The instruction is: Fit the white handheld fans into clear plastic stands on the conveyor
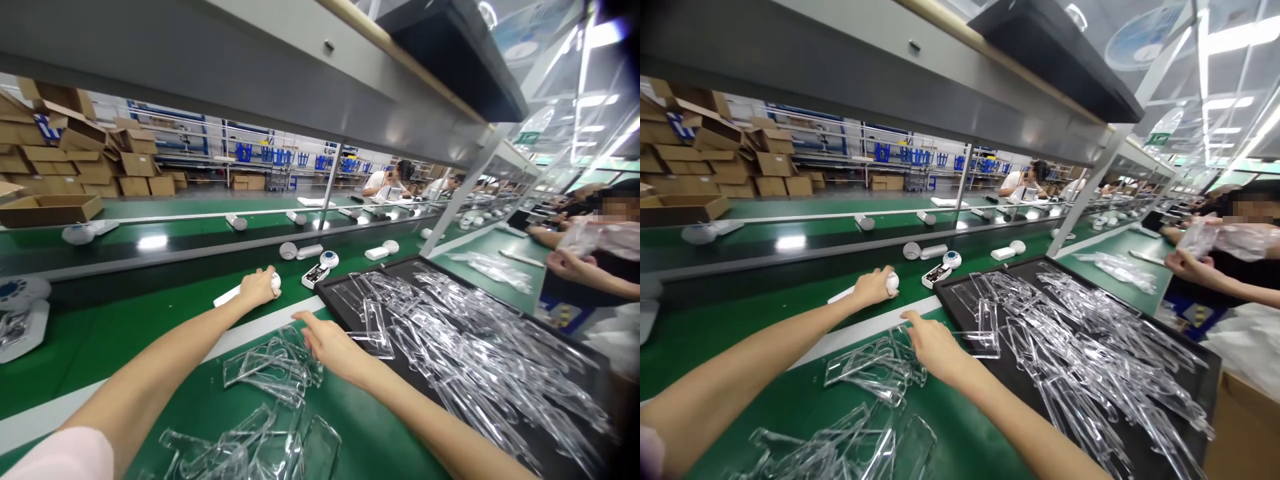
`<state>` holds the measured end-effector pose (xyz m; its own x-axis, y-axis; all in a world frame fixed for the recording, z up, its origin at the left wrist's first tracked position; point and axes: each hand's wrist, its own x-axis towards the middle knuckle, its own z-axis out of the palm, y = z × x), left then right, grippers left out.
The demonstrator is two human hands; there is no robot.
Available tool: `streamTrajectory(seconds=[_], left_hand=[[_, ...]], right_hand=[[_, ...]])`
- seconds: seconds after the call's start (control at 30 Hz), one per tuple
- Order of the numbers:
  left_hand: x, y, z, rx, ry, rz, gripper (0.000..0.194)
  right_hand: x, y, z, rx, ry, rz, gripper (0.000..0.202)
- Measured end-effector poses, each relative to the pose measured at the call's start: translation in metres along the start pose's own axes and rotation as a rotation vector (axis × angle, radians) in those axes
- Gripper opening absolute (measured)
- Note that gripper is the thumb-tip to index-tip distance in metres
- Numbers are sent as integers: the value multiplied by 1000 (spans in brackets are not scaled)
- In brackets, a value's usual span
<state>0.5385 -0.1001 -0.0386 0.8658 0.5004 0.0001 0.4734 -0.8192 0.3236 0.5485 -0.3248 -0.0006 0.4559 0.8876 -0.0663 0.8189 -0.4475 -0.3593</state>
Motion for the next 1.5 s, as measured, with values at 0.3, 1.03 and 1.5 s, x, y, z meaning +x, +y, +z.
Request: streamTrajectory(seconds=[0.3, 1.03, 1.5], left_hand=[[-62, -48, -89, -1248, 157, 9, 56], [-149, -34, -118, -1871, 358, 45, 42], [-166, -60, -122, -1592, 137, 41, 51]], right_hand=[[-4, 33, 8, -299, -67, -644, 82], [23, -153, 22, 153, 399, -151, 62], [24, -151, 29, 412, 303, -231, 64]])
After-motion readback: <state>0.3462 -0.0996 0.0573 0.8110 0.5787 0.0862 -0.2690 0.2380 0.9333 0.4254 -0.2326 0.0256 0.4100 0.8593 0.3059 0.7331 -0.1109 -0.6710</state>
